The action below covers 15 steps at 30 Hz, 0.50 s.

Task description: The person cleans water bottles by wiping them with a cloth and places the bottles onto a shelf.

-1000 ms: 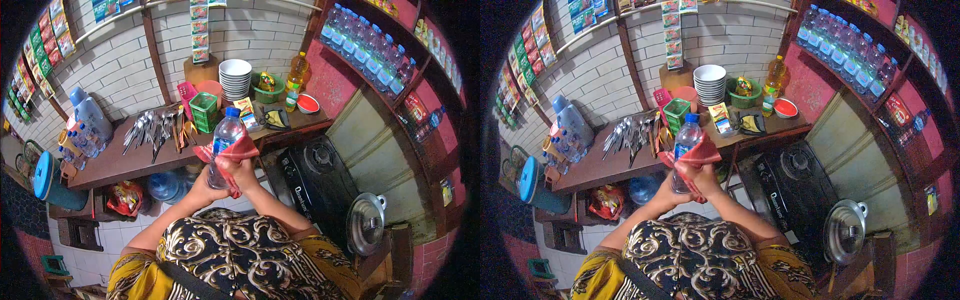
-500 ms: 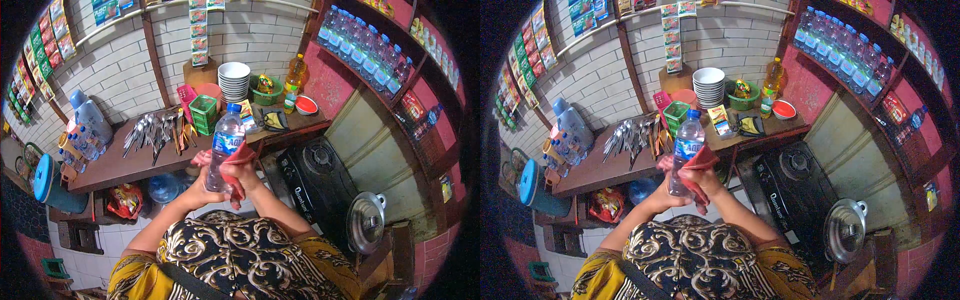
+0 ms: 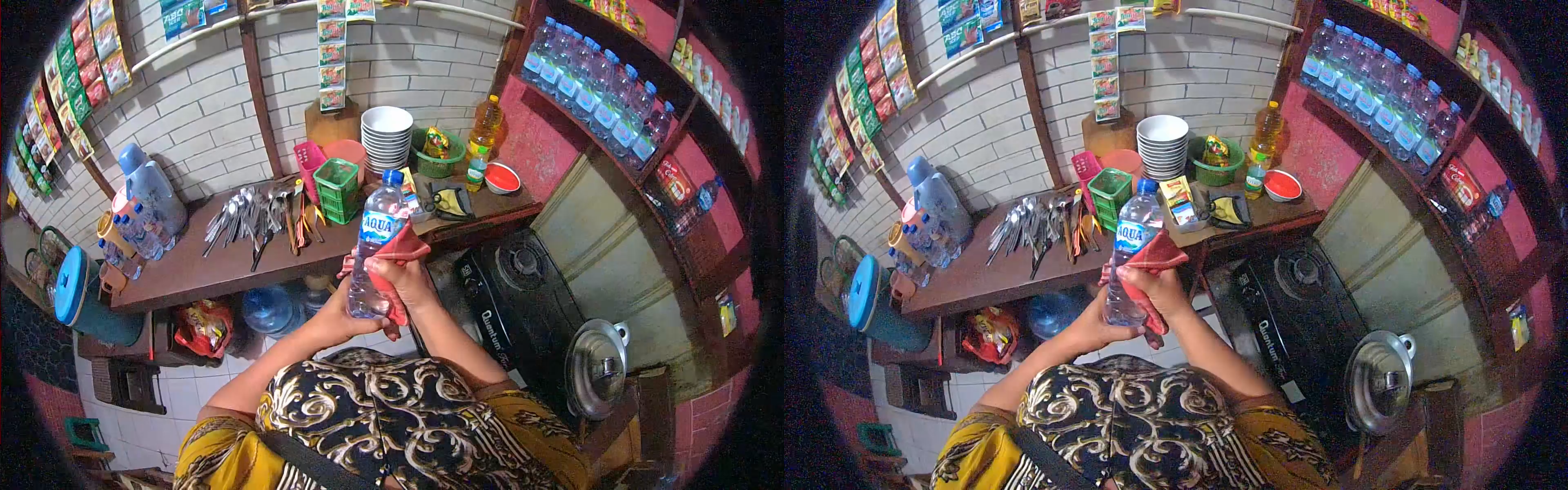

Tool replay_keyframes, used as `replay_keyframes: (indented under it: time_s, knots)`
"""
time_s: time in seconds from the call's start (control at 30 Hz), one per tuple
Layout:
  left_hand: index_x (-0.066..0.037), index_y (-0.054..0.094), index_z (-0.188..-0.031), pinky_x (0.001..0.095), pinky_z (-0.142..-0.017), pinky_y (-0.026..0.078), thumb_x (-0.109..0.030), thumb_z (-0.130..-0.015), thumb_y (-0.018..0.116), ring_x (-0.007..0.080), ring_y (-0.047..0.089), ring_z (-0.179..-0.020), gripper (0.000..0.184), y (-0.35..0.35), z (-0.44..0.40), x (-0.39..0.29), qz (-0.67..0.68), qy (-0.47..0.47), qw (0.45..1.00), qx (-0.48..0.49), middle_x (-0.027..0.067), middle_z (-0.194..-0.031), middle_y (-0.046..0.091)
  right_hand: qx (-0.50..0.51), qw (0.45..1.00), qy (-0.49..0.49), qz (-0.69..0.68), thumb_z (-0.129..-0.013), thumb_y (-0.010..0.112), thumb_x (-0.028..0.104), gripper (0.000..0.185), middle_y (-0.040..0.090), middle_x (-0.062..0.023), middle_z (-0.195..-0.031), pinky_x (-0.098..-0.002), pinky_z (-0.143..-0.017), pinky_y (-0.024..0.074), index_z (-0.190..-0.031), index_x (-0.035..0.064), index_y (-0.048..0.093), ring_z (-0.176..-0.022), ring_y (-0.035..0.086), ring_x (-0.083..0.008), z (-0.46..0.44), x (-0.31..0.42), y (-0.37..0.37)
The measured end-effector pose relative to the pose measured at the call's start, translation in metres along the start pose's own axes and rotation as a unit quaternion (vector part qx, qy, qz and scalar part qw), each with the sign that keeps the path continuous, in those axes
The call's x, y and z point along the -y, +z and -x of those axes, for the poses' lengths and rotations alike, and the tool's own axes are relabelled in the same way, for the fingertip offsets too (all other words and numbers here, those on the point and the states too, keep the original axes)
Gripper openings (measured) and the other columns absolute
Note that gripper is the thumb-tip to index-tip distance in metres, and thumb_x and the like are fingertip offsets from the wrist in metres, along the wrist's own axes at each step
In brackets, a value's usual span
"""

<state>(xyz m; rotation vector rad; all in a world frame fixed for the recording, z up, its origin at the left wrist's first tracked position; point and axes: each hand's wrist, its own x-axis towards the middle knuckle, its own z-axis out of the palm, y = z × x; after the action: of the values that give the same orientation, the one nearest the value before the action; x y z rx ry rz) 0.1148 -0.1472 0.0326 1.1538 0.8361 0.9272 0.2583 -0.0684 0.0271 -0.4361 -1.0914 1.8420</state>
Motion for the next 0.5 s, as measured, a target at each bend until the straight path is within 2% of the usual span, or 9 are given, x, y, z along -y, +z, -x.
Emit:
replay_keyframes:
  time_s: [0.1,0.13,0.17,0.27,0.3,0.33,0.4,0.43,0.5]
  knots:
    - [-0.003,0.029,-0.136,0.0332,-0.092,0.046,-0.007,-0.073,0.080,0.0160,0.056,-0.105,0.081,-0.006,-0.003,0.021,0.005,0.051,0.998,-0.032,0.0082,-0.116,0.056,-0.002,0.999,-0.018,-0.035,-0.080,0.070,0.009,0.035,0.065,-0.0107,-0.098,-0.0374,-0.087,0.0535,-0.110,-0.0018,0.055,-0.092,0.066,-0.0222,-0.001,-0.011,0.006]
    - [-0.003,0.027,-0.137,0.0342,-0.096,0.043,-0.007,-0.073,0.080,0.0167,0.054,-0.110,0.084,-0.010,-0.005,0.030,-0.013,0.068,0.995,-0.067,0.0090,-0.120,0.054,-0.083,0.990,-0.062,0.099,-0.080,0.072,0.010,0.033,0.066,-0.0072,-0.095,-0.0323,-0.084,0.0527,-0.108,0.0006,0.058,-0.088,0.065,-0.0176,0.004,-0.016,0.008]
    - [-0.003,0.021,-0.141,0.0365,-0.102,0.038,-0.007,-0.072,0.081,0.0196,0.045,-0.121,0.092,-0.014,-0.008,0.037,-0.152,0.101,0.979,-0.096,0.0122,-0.131,0.046,-0.064,0.991,-0.064,0.096,-0.079,0.073,0.011,0.032,0.065,-0.0053,-0.094,-0.0305,-0.081,0.0520,-0.106,0.0018,0.059,-0.086,0.064,-0.0151,0.007,-0.020,0.012]
    - [0.000,0.014,-0.144,0.0376,-0.107,0.032,-0.011,-0.072,0.082,0.0218,0.036,-0.130,0.100,-0.014,-0.009,0.041,-0.148,0.162,0.970,-0.105,0.0152,-0.140,0.036,-0.070,0.977,-0.097,0.178,-0.078,0.076,0.011,0.028,0.064,-0.0016,-0.092,-0.0274,-0.075,0.0499,-0.101,0.0038,0.062,-0.081,0.061,-0.0101,0.012,-0.040,0.003]
    - [0.003,0.006,-0.145,0.0365,-0.109,0.030,-0.016,-0.071,0.083,0.0243,0.031,-0.134,0.108,-0.019,-0.007,0.039,-0.282,0.192,0.933,-0.116,0.0188,-0.145,0.028,-0.067,0.979,-0.085,0.174,-0.078,0.076,0.011,0.030,0.065,-0.0012,-0.092,-0.0270,-0.075,0.0498,-0.102,0.0036,0.062,-0.081,0.061,-0.0096,0.012,-0.044,0.001]
    - [0.003,0.006,-0.145,0.0365,-0.109,0.030,-0.016,-0.071,0.083,0.0243,0.031,-0.134,0.108,-0.022,-0.005,0.033,-0.282,0.192,0.933,-0.114,0.0188,-0.145,0.028,-0.065,0.981,-0.073,0.169,-0.078,0.077,0.012,0.031,0.065,-0.0009,-0.093,-0.0267,-0.074,0.0496,-0.103,0.0034,0.062,-0.082,0.060,-0.0092,0.012,-0.048,-0.002]
    - [0.005,0.005,-0.145,0.0354,-0.110,0.029,-0.023,-0.073,0.082,0.0265,0.033,-0.134,0.109,-0.027,0.002,0.010,-0.431,0.166,0.887,-0.031,0.0235,-0.145,0.029,-0.047,0.991,-0.050,0.117,-0.077,0.076,0.010,0.030,0.065,-0.0019,-0.092,-0.0278,-0.074,0.0502,-0.101,0.0030,0.061,-0.083,0.061,-0.0102,0.014,-0.036,0.000]
    - [0.001,0.041,-0.131,0.0373,-0.100,0.040,-0.029,-0.076,0.078,0.0318,0.053,-0.113,0.073,-0.024,0.013,-0.016,-0.438,0.176,0.881,-0.041,0.0215,-0.123,0.052,-0.031,0.996,-0.038,0.072,-0.076,0.076,0.009,0.029,0.065,-0.0022,-0.092,-0.0284,-0.074,0.0503,-0.100,0.0029,0.061,-0.083,0.061,-0.0106,0.016,-0.022,0.007]
    - [0.000,0.060,-0.108,0.0343,-0.087,0.047,-0.030,-0.079,0.076,0.0221,0.062,-0.098,0.045,-0.049,0.019,-0.052,-0.492,-0.013,0.870,0.017,0.0156,-0.102,0.065,0.025,0.996,0.013,0.080,-0.072,0.078,0.011,0.034,0.063,-0.0018,-0.089,-0.0296,-0.078,0.0511,-0.100,0.0037,0.060,-0.083,0.061,-0.0118,0.009,-0.030,-0.020]
